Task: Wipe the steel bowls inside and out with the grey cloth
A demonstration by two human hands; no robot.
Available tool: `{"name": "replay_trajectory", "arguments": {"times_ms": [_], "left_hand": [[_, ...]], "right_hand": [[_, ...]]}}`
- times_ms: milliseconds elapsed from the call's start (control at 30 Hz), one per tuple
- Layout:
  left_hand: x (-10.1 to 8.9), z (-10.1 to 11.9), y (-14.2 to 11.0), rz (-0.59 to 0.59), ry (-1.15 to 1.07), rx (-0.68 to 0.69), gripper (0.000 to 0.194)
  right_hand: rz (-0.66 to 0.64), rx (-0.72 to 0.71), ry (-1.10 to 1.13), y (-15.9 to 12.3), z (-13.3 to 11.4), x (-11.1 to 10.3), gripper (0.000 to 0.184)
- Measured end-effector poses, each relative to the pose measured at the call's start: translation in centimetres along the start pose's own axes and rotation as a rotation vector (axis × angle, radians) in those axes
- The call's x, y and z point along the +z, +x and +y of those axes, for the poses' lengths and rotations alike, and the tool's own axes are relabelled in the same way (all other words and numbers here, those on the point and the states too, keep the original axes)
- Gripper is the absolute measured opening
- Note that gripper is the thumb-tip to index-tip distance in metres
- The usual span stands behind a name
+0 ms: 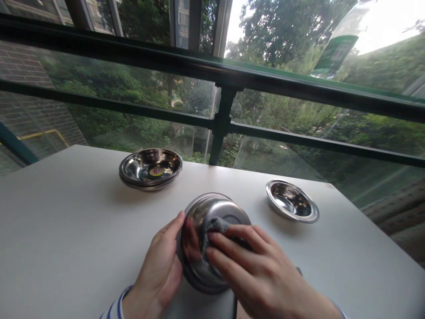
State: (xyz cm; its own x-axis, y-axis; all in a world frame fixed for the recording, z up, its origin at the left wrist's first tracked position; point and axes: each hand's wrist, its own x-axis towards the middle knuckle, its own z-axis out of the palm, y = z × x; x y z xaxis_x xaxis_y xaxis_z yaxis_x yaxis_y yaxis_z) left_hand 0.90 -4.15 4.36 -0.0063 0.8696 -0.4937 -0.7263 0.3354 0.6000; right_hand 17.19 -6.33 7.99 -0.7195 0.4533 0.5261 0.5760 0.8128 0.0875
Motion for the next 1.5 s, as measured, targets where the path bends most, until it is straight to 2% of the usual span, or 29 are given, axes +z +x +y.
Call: {"name": "replay_trajectory", "arguments": {"times_ms": [100, 167, 267, 367, 433, 500, 633, 733, 867, 1000, 1200, 1367, 1500], "left_hand": [[0.1, 0.0, 0.0, -0.017, -0.01, -0.017, 0.012], [0.2, -0.1, 0.0, -0.021, 0.011, -0.012, 0.011], [0.5, 0.0, -0.1, 0.038, 0.02, 0.006, 0.014], [0.6, 0.3, -0.1, 0.055, 0.021, 0.003, 0.014], [0.6, 0.4, -0.1, 0.043, 0.015, -0.005, 0.014], [0.4, 0.4, 0.0, 0.046, 0.008, -0.008, 0.014], [0.1, 0.2, 0.4, 0.047, -0.005, 0.008, 0.017], [-0.1, -0.1, 0.4, 0.031, 0.016, 0.011, 0.018], [-0.1, -0.2, 0.0, 0.006, 0.054, 0.031, 0.013], [0.1, -0.2, -0.4, -0.009, 0.061, 0.064, 0.009], [-0.1, -0.2, -0.2, -0.027, 0.061, 0.048, 0.01], [-0.4, -0.3, -0.2, -0.044, 0.071, 0.088, 0.008], [-0.4, -0.2, -0.1, -0.047, 0.053, 0.092, 0.009]], "right_hand": [[-0.01, -0.021, 0.004, 0.0, -0.1, 0.0, 0.026], [-0.034, 0.05, -0.04, -0.2, 0.6, 0.1, 0.025], [-0.046, 0.185, -0.091, -0.8, 2.4, 0.0, 0.029], [0.044, 0.243, -0.064, -1.3, 3.9, -0.7, 0.032], [0.082, 0.221, -0.03, -1.4, 4.1, -1.3, 0.032], [0.058, 0.163, 0.002, -1.2, 3.5, -1.7, 0.031], [-0.033, 0.005, 0.04, -0.3, 1.0, -1.6, 0.023], [-0.047, -0.064, 0.006, 0.3, -0.4, -0.9, 0.019], [-0.015, -0.041, -0.065, 0.4, -0.6, -0.1, 0.016], [-0.058, 0.014, -0.076, 0.3, -0.3, -0.1, 0.018], [0.062, -0.075, -0.065, 0.4, -0.6, -0.1, 0.02], [0.024, 0.101, -0.129, 0.1, 0.1, -0.2, 0.026], [0.087, -0.027, -0.125, 0.2, -0.4, -0.1, 0.026]]}}
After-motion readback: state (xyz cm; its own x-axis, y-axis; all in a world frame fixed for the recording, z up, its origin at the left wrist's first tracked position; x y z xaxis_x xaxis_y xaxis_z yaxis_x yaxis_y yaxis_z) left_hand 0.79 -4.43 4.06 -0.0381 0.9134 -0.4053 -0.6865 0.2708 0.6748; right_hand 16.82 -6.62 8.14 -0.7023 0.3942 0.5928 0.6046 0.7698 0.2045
